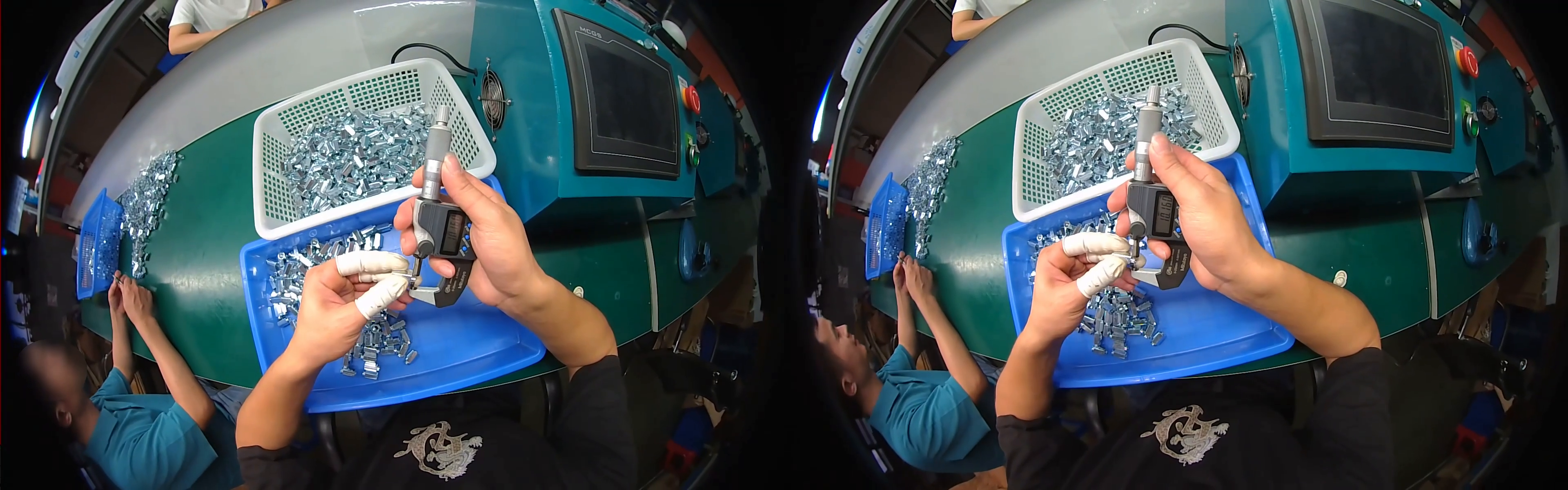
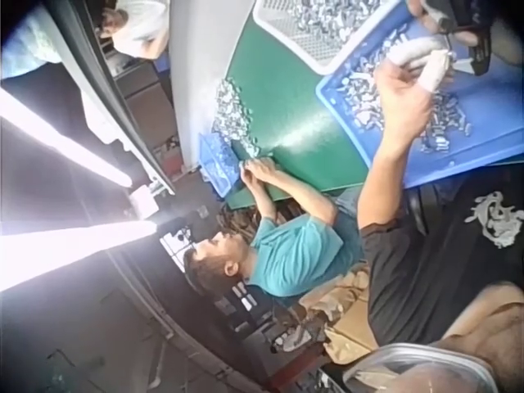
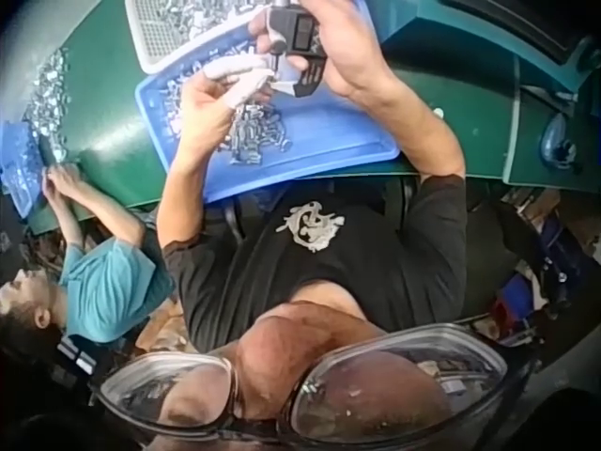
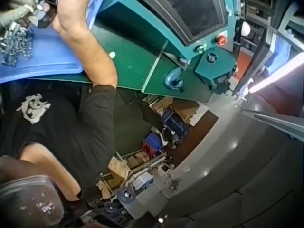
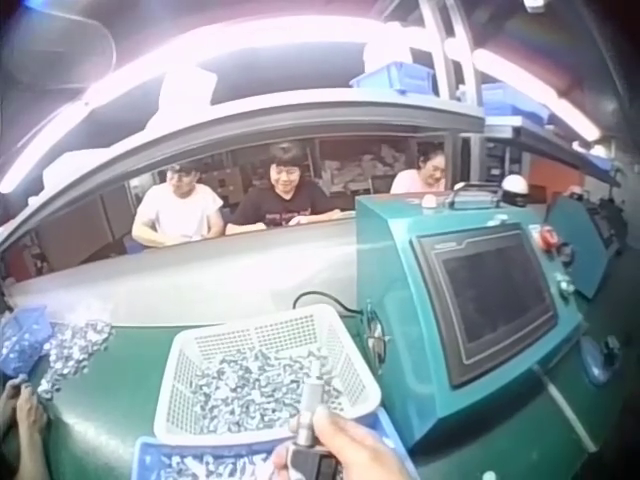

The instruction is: Inspecting and measuring small metal components using a digital micrometer.

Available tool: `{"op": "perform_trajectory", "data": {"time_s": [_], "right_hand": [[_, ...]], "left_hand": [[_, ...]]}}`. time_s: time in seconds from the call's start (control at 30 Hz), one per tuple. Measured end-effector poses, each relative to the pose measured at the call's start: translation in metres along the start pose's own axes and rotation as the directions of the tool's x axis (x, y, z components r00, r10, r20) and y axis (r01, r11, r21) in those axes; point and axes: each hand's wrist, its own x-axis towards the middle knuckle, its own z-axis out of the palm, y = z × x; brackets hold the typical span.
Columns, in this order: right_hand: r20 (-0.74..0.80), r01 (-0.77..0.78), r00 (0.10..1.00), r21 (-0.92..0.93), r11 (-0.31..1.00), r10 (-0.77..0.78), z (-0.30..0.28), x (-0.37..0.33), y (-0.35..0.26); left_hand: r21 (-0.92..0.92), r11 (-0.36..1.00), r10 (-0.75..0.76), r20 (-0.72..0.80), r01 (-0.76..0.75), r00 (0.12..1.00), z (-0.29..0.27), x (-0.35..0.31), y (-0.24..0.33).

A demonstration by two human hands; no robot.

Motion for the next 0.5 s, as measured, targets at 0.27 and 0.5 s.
{"op": "perform_trajectory", "data": {"time_s": [0.27, 0.5], "right_hand": [[-0.029, -0.015, 0.999, 0.015, 1.000, 0.016, 0.0044, 0.0004, -0.0020], [-0.005, 0.012, 1.000, -0.037, 0.999, -0.012, -0.0021, 0.0022, 0.0002]], "left_hand": [[0.046, 0.999, 0.000, -0.013, 0.001, 1.000, -0.0035, 0.0000, -0.0012], [0.074, 0.997, -0.032, 0.019, 0.031, 0.999, -0.0039, 0.0072, -0.0056]]}}
